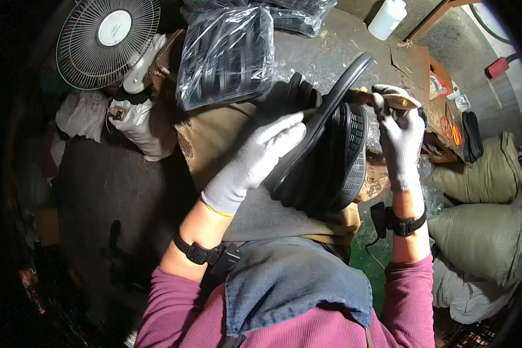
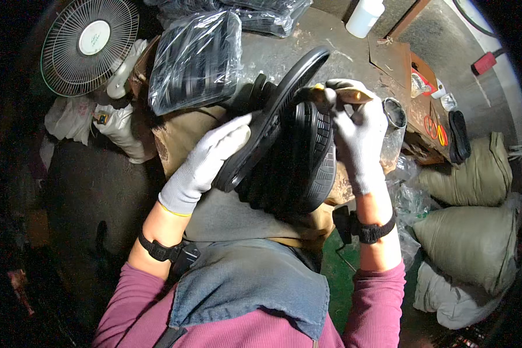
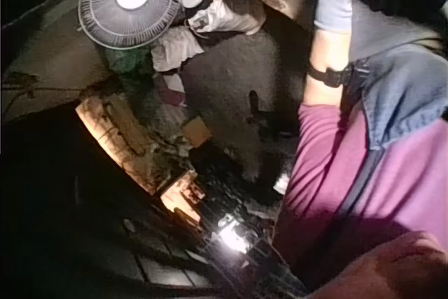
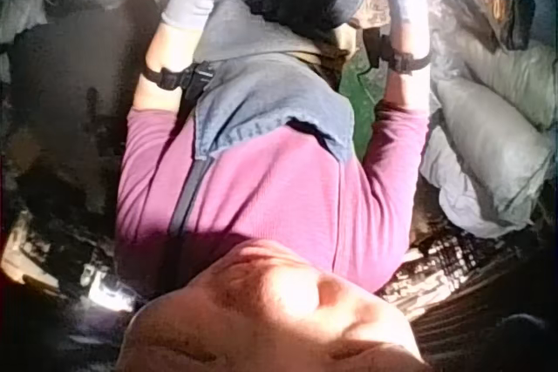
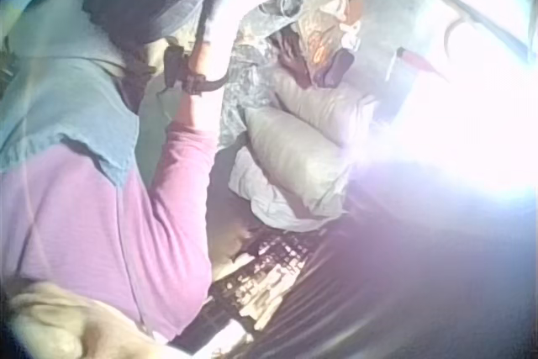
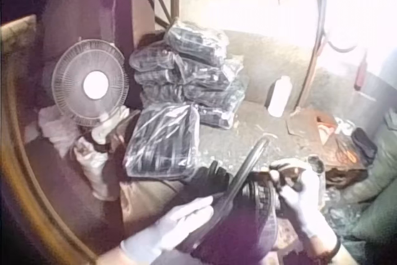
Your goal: The person applies liquid to the soles of black shoes using a brush, handling them one at a time from a stack. They periodically dip the brush into a small metal container to coat the bottom and sides of each sole before setting it down.
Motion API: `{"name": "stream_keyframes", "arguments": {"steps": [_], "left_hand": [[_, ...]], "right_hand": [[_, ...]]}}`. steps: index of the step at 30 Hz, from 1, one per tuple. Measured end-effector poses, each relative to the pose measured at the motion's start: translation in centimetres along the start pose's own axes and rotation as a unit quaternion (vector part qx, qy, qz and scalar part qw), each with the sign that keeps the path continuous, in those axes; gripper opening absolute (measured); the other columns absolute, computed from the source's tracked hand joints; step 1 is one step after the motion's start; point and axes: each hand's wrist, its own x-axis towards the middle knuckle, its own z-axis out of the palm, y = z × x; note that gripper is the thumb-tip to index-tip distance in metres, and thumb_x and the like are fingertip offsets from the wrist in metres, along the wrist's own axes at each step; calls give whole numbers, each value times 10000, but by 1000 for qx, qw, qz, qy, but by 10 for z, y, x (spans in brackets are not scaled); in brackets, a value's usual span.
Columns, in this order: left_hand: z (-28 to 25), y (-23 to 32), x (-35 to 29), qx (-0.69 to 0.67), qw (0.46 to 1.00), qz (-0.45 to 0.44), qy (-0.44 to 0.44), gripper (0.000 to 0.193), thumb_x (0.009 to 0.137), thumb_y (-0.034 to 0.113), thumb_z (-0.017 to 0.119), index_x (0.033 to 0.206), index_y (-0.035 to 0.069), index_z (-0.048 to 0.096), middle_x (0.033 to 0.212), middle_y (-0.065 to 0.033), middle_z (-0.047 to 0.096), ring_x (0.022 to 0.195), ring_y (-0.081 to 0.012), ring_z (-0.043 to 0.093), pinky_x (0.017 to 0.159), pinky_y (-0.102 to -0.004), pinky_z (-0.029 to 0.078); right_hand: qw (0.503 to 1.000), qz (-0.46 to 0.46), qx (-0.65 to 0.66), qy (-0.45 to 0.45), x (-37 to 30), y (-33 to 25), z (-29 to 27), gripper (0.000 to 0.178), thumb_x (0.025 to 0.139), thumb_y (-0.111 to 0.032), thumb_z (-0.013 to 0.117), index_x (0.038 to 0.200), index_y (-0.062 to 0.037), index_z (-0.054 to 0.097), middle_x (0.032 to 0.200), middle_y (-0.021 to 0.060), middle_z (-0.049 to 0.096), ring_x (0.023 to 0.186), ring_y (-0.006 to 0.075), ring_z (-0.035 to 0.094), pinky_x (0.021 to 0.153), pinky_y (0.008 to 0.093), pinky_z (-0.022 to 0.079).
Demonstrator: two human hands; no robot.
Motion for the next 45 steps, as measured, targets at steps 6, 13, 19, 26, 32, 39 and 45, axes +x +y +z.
{"name": "stream_keyframes", "arguments": {"steps": [6, 13, 19, 26, 32, 39, 45], "left_hand": [[-60, -38, -78, -162, 975, -153, 18, 470, 1052, 249, 420, 1410, -56, 427, 1325, -176, 574, 1140, -247, 616, 999, -370, 487], [-189, -58, -311, -368, 893, -30, 257, 597, 1017, 447, 438, 1383, -24, 454, 1283, -258, 582, 1090, -468, 621, 856, -557, 569], [-254, -80, -390, -512, 501, 430, 549, 902, 956, 599, 416, 1567, 42, 55, 1638, -178, 70, 1484, -400, 158, 1209, -544, 172], [-115, -80, -76, -267, 956, -52, 111, 925, 848, 177, 711, 1577, 117, 145, 1609, -204, 181, 1473, -344, 222, 1191, -490, 242], [-62, -112, 17, 156, 983, -77, -57, 1165, 707, 9, 817, 1570, 25, 34, 1551, -190, 288, 1408, -291, 327, 1171, -345, 273], [-34, -84, -9, 195, 975, 11, 104, 1031, 670, 8, 768, 1542, 51, 220, 1477, -182, 403, 1392, -311, 360, 1157, -451, 287], [-15, 4, -4, 517, 795, 272, 161, 789, 743, 112, 760, 1456, 40, 428, 1384, -189, 490, 1298, -356, 444, 1098, -462, 351]], "right_hand": [[992, 54, 106, -31, -9, 9, 15, 179, 900, -130, 709, 1041, -21, 699, 956, 49, 709, 878, 81, 627, 812, 228, 486], [987, 66, 145, 34, 0, 4, -15, 164, 931, -79, 653, 1066, 10, 680, 1023, 45, 677, 930, 109, 605, 865, 249, 474], [989, 49, 125, 62, 3, 55, -56, 322, 974, -210, 584, 1151, 47, 660, 1110, 102, 680, 1030, 157, 601, 963, 296, 434], [983, 54, 92, 149, 12, 86, -59, 318, 988, -205, 557, 1152, 52, 648, 1009, 72, 642, 886, 160, 562, 841, 307, 449], [987, -9, -47, 154, 24, 130, -124, 256, 978, -150, 535, 1143, -4, 667, 1117, 137, 655, 1012, 202, 589, 921, 340, 460], [976, -49, -191, 90, 30, 167, -124, 135, 804, -191, 718, 877, -78, 729, 743, 85, 690, 764, 201, 637, 721, 338, 485], [945, 11, -317, 78, 19, 214, -107, 121, 801, -243, 703, 799, -123, 692, 864, 47, 707, 879, 243, 633, 884, 427, 376]]}}
